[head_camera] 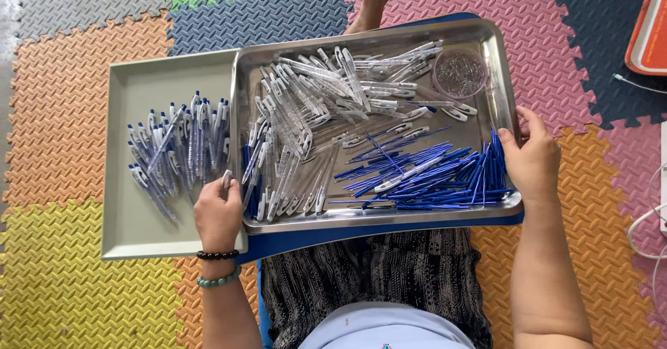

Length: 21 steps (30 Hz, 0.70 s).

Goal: The person assembles pens by inserting ink refills into plastic barrels and attaching the components by hand while sorting them on a metal tray.

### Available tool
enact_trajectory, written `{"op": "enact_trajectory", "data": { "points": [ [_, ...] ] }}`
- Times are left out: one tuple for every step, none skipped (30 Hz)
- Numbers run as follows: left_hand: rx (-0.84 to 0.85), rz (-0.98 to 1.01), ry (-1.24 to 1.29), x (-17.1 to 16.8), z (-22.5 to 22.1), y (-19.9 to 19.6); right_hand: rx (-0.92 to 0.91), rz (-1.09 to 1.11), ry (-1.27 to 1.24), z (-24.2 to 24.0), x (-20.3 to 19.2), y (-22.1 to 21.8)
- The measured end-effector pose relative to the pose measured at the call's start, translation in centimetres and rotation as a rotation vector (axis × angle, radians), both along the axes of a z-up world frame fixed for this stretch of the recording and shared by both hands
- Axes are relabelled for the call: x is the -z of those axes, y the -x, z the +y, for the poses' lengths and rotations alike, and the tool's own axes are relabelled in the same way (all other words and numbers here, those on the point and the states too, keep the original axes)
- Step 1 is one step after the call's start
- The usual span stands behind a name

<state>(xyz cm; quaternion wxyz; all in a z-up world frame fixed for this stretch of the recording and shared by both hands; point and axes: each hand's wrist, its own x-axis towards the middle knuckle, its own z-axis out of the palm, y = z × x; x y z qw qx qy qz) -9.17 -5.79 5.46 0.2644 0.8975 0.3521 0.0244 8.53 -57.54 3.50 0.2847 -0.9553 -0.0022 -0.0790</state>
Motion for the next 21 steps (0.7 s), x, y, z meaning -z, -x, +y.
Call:
{"op": "enact_trajectory", "data": {
  "points": [
    [0.0, -0.002, -0.001, -0.2, -0.1, 0.0, 0.0, -0.002, -0.001, 0.1, -0.2, -0.1],
    [-0.014, -0.015, 0.015, -0.2, -0.3, -0.1, 0.006, 0.008, -0.002, 0.1, -0.4, 0.0],
    [-0.027, -0.028, 0.031, -0.3, -0.5, -0.1, 0.011, 0.018, -0.004, 0.1, -0.5, 0.0],
    [-0.025, -0.027, 0.034, -0.4, -0.6, -0.1, 0.014, 0.02, -0.001, -0.1, -0.4, -0.1],
    [-0.036, -0.052, 0.03, -0.6, -0.7, -0.1, 0.011, 0.017, 0.009, -0.3, -0.3, -0.2],
    [-0.049, -0.075, 0.026, -0.8, -0.9, -0.1, 0.007, 0.017, 0.019, -0.4, -0.2, -0.2],
    [-0.048, -0.071, 0.028, -0.8, -0.9, 0.1, 0.008, 0.02, 0.021, -0.1, -0.6, -0.1],
    [-0.06, -0.095, 0.019, -0.9, -1.0, 0.1, 0.021, 0.036, 0.055, 0.3, -1.1, 0.0],
    [-0.073, -0.118, 0.009, -1.1, -1.0, 0.2, 0.034, 0.053, 0.088, 0.7, -1.6, 0.0],
    [-0.072, -0.12, 0.01, -1.9, -1.2, 0.1, 0.034, 0.05, 0.089, 1.0, -0.7, -0.2],
    [-0.081, -0.059, 0.014, -2.7, -1.4, 0.0, 0.057, -0.108, 0.289, 1.2, 0.2, -0.4],
    [-0.087, 0.005, 0.018, -3.5, -1.7, 0.0, 0.08, -0.265, 0.491, 1.2, 1.1, -0.4],
    [-0.083, 0.005, 0.02, -2.6, -1.7, 0.2, 0.084, -0.264, 0.493, 2.3, 2.2, -0.1],
    [-0.071, -0.09, -0.032, -1.9, -1.6, 0.4, -0.066, -0.333, 0.339, 3.5, 3.3, 0.2],
    [-0.058, -0.185, -0.083, -1.1, -1.5, 0.6, -0.215, -0.399, 0.183, 4.6, 4.4, 0.5],
    [-0.058, -0.186, -0.083, -1.7, -2.7, -0.2, -0.214, -0.4, 0.183, 6.8, 4.2, 1.4],
    [-0.031, -0.314, 0.132, -2.3, -3.9, -1.0, -0.305, -0.322, 0.161, 9.1, 3.9, 2.3],
    [-0.008, -0.442, 0.345, -2.9, -4.9, -1.6, -0.401, -0.243, 0.138, 11.5, 3.7, 3.2],
    [-0.013, -0.445, 0.343, -4.1, -6.2, -2.4, -0.407, -0.245, 0.136, 12.4, 3.1, 3.7],
    [0.039, -0.508, 0.728, -5.4, -7.4, -3.4, -0.39, -0.16, 0.217, 13.2, 2.4, 4.2],
    [0.095, -0.562, 1.115, -6.7, -8.7, -4.4, -0.372, -0.074, 0.297, 14.0, 1.7, 4.6]
  ]
}}
